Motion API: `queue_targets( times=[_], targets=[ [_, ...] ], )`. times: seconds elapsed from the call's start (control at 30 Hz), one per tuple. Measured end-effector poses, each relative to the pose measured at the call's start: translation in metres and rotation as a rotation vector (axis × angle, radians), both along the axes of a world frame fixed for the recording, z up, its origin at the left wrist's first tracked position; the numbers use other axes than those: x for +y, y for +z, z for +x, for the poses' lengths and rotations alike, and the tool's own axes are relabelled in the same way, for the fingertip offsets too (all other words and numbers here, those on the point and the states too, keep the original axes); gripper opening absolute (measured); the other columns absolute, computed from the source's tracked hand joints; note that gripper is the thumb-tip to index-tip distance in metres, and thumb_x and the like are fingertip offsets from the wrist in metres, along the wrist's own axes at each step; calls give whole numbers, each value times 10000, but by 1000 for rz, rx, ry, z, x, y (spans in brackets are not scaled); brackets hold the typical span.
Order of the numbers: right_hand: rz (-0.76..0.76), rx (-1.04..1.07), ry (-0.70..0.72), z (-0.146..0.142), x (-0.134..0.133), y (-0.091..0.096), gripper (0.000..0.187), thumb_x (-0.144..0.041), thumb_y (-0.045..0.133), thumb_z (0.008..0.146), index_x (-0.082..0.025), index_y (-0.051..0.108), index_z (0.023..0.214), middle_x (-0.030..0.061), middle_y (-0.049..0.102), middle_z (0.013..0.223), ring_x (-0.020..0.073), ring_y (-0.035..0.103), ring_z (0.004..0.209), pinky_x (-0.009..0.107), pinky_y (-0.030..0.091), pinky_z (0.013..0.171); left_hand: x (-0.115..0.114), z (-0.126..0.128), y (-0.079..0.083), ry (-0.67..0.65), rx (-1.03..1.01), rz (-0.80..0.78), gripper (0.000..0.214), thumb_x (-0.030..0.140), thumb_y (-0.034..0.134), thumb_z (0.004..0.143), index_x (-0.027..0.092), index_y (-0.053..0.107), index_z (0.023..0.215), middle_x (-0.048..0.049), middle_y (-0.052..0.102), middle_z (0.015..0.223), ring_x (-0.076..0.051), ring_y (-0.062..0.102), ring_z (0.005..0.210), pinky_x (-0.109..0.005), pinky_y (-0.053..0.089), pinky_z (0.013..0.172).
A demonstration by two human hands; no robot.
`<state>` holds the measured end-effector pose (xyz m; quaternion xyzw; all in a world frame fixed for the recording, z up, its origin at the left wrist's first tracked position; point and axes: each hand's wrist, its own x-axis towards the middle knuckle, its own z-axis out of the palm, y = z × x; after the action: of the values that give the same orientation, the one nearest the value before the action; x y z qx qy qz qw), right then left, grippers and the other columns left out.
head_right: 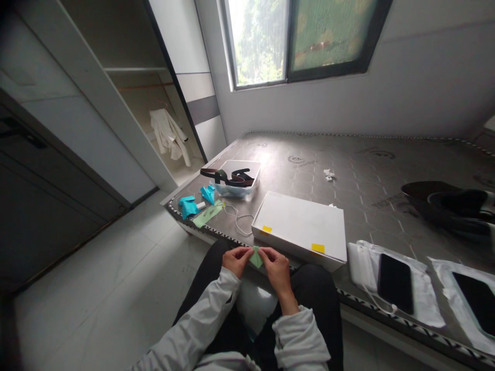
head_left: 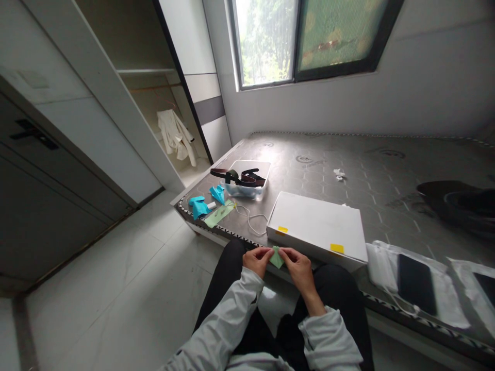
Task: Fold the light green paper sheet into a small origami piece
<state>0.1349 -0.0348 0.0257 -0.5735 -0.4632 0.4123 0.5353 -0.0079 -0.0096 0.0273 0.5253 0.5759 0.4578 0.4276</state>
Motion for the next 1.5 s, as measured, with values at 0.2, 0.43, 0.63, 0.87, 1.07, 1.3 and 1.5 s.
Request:
queue_targets(
  times=[0.2, 0.43, 0.63, 0.87, 1.07, 1.3, 1.5],
  targets=[
    [13, 50, -79, -2, 1, 1, 343, -531, 712, 746, -202, 762, 829, 62, 746, 809, 261, 695, 764, 344, 555, 701, 1, 4, -3, 40, -208, -49, 297, 429, 775, 667, 164, 800, 797, -83, 780, 766, -220, 722, 640, -261, 577, 534],
    [63, 212, -278, 5, 10, -12, 462, -608, 676, 738, -172, 650, 886, 83, 729, 816, 242, 691, 716, 371, 583, 690, 12, 5, -4, 312, -651, -140, 517, 513, 881, 451, 136, 641, 710, -22, 709, 646, -156, 695, 599, -260, 604, 576],
    [128, 285, -304, 0, 9, -13, 477, -531, 726, 730, -209, 562, 1040, 82, 724, 970, 247, 695, 872, 379, 593, 733, 13, 7, -8, 323, -767, -142, 552, 476, 887, 470, 152, 566, 781, 16, 686, 617, -110, 664, 495, -215, 578, 517],
    [227, -143, -239, 6, 2, -9, 300, -471, 622, 852, -219, 728, 976, 105, 656, 1215, 250, 648, 1015, 402, 544, 866, 12, 2, -12, 248, -669, -145, 556, 519, 861, 506, 161, 563, 809, -7, 703, 652, -138, 686, 536, -245, 594, 545],
    [269, -412, -205, 6, 2, -9, 316, -481, 569, 885, -237, 764, 936, 102, 654, 1200, 267, 616, 1066, 449, 486, 959, -1, 8, -11, 97, -459, -63, 440, 544, 780, 647, 163, 630, 810, -43, 733, 738, -179, 723, 675, -231, 594, 562],
    [220, -440, -204, 7, 6, -18, 365, -468, 485, 918, -214, 745, 950, 121, 618, 1221, 284, 566, 1134, 483, 450, 990, -2, 7, -9, 89, -370, -10, 385, 529, 744, 696, 176, 628, 795, -51, 735, 760, -195, 726, 717, -240, 592, 582],
    [210, -367, -210, 9, 7, -17, 347, -487, 511, 899, -207, 711, 855, 119, 640, 1152, 277, 591, 1089, 456, 464, 962, -2, 2, -13, 2, -319, 22, 352, 530, 669, 770, 193, 600, 848, -34, 721, 771, -195, 705, 731, -277, 611, 595]
  ],
)
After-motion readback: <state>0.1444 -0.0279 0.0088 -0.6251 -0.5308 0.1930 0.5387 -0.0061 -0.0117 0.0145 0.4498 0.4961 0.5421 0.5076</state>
